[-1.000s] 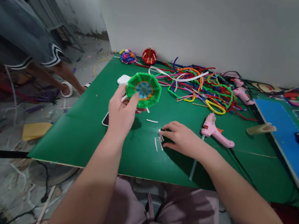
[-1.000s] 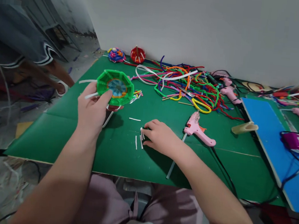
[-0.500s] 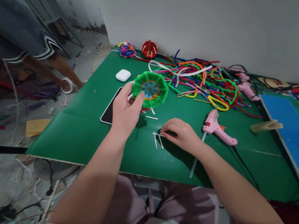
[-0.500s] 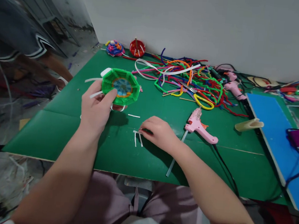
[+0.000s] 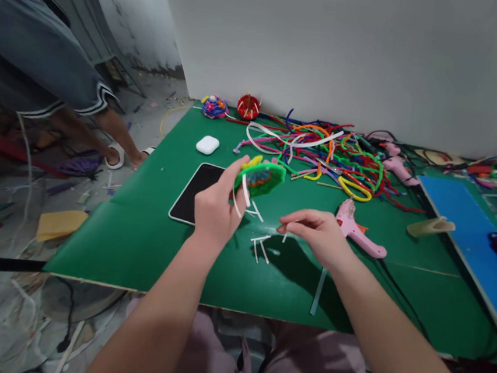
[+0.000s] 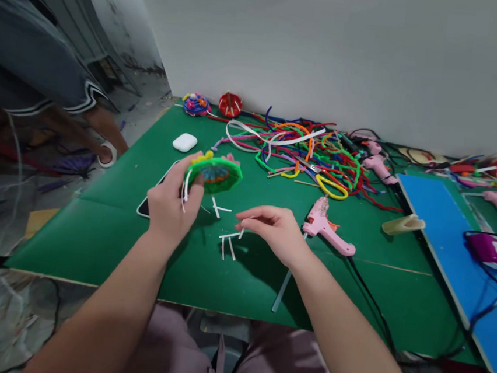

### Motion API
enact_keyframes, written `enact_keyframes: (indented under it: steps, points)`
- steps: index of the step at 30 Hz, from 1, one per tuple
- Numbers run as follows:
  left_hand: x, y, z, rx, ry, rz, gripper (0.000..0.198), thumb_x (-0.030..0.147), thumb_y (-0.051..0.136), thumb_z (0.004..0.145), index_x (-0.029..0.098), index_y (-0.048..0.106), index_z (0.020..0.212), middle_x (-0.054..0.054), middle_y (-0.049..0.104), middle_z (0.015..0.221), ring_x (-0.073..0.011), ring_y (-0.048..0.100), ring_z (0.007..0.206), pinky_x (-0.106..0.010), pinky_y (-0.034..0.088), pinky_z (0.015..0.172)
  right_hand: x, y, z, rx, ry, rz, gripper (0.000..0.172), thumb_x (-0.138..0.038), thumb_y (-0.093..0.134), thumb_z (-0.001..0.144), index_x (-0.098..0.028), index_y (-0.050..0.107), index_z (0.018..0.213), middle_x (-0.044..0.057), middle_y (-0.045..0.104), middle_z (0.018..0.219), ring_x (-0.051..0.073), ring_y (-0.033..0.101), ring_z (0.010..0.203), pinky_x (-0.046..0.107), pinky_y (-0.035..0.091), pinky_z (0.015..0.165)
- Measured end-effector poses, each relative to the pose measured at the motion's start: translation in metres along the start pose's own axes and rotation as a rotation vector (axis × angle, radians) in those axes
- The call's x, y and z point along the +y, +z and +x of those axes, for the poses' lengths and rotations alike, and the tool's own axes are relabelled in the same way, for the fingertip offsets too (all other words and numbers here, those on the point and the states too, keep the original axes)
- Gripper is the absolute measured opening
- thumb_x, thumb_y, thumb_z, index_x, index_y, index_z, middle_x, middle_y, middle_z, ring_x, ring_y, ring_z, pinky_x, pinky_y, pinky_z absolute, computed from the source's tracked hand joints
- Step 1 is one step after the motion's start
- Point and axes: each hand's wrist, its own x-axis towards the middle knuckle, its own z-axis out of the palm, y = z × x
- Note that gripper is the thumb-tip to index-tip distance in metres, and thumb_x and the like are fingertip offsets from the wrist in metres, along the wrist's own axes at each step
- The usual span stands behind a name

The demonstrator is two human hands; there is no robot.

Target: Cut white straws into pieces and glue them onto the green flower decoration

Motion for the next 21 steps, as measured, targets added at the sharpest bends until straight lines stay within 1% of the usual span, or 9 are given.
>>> enact_keyframes:
  steps: [2,4,5,7,10,12,14,17,21]
  points:
    - [0.000,0.000,-0.002,0.050,0.132,0.080,0.045,0.021,0.054,0.082,0.025,0.050,0.127,-0.001,0.071,0.083,-0.0078,0.053,0.048,-0.021,0.043,0.051,-0.010,-0.001,-0.005,0.058,-0.065,0.021,0.020,-0.023,0.074,0.069,-0.022,0.071,0.088,-0.002,0.070,0.065,0.012,0.068,0.065,0.025,0.055,0.066]
    - [0.000,0.001,-0.003,0.119,0.251,0.107,0.050,0.019,0.055,0.081,0.025,0.048,0.131,-0.003,0.072,0.087,-0.0097,0.055,0.048,-0.022,0.044,0.048,-0.018,-0.001,-0.009,0.083,-0.136,0.082,0.026,-0.022,0.076,0.066,-0.024,0.071,0.092,-0.003,0.069,0.062,0.012,0.067,0.061,0.026,0.055,0.064]
    - [0.001,0.001,-0.003,0.143,0.300,0.094,0.052,0.018,0.055,0.081,0.025,0.046,0.132,-0.004,0.072,0.091,-0.0112,0.059,0.051,-0.023,0.046,0.049,-0.020,-0.001,-0.010,0.085,-0.160,0.118,0.027,-0.022,0.077,0.065,-0.025,0.071,0.092,-0.003,0.069,0.061,0.012,0.067,0.059,0.026,0.055,0.063]
    - [0.002,0.001,-0.004,0.173,0.373,0.051,0.056,0.014,0.055,0.080,0.026,0.044,0.134,-0.005,0.071,0.101,-0.0140,0.066,0.064,-0.024,0.052,0.056,-0.021,0.000,-0.011,0.081,-0.178,0.178,0.022,-0.022,0.078,0.064,-0.024,0.073,0.085,-0.002,0.070,0.059,0.012,0.066,0.057,0.025,0.055,0.061]
    - [0.005,0.000,-0.005,0.193,0.426,0.007,0.060,0.011,0.057,0.078,0.024,0.043,0.134,-0.006,0.068,0.109,-0.0164,0.068,0.082,-0.025,0.055,0.068,-0.018,0.001,-0.011,0.071,-0.153,0.197,0.011,-0.026,0.077,0.065,-0.024,0.074,0.075,-0.001,0.071,0.063,0.010,0.065,0.056,0.023,0.053,0.059]
    - [0.006,0.001,-0.006,0.190,0.440,-0.006,0.060,0.011,0.058,0.077,0.023,0.043,0.135,-0.007,0.067,0.111,-0.0174,0.068,0.088,-0.025,0.056,0.071,-0.016,0.002,-0.011,0.054,-0.122,0.175,0.010,-0.028,0.075,0.067,-0.023,0.075,0.076,0.001,0.073,0.073,0.010,0.064,0.059,0.024,0.053,0.061]
    - [0.006,0.001,-0.008,0.189,0.442,-0.012,0.059,0.011,0.056,0.079,0.023,0.043,0.135,-0.008,0.067,0.112,-0.0184,0.067,0.090,-0.027,0.056,0.072,-0.015,0.004,-0.011,0.032,-0.090,0.154,0.012,-0.028,0.074,0.069,-0.022,0.075,0.079,0.003,0.074,0.078,0.011,0.064,0.061,0.026,0.053,0.063]
    - [0.007,0.003,-0.009,0.173,0.450,-0.022,0.054,0.015,0.051,0.083,0.022,0.042,0.135,-0.009,0.066,0.112,-0.0198,0.067,0.094,-0.029,0.056,0.074,-0.015,0.006,-0.013,0.009,-0.068,0.167,0.008,-0.026,0.075,0.067,-0.021,0.074,0.074,0.001,0.072,0.067,0.011,0.063,0.057,0.027,0.053,0.065]
    - [0.009,0.004,-0.011,0.162,0.466,-0.019,0.050,0.018,0.048,0.085,0.022,0.043,0.135,-0.010,0.066,0.114,-0.0204,0.065,0.098,-0.030,0.056,0.077,-0.016,0.010,-0.015,0.003,-0.075,0.200,0.006,-0.023,0.073,0.069,-0.020,0.070,0.064,-0.003,0.065,0.053,0.008,0.058,0.050,0.023,0.049,0.056]
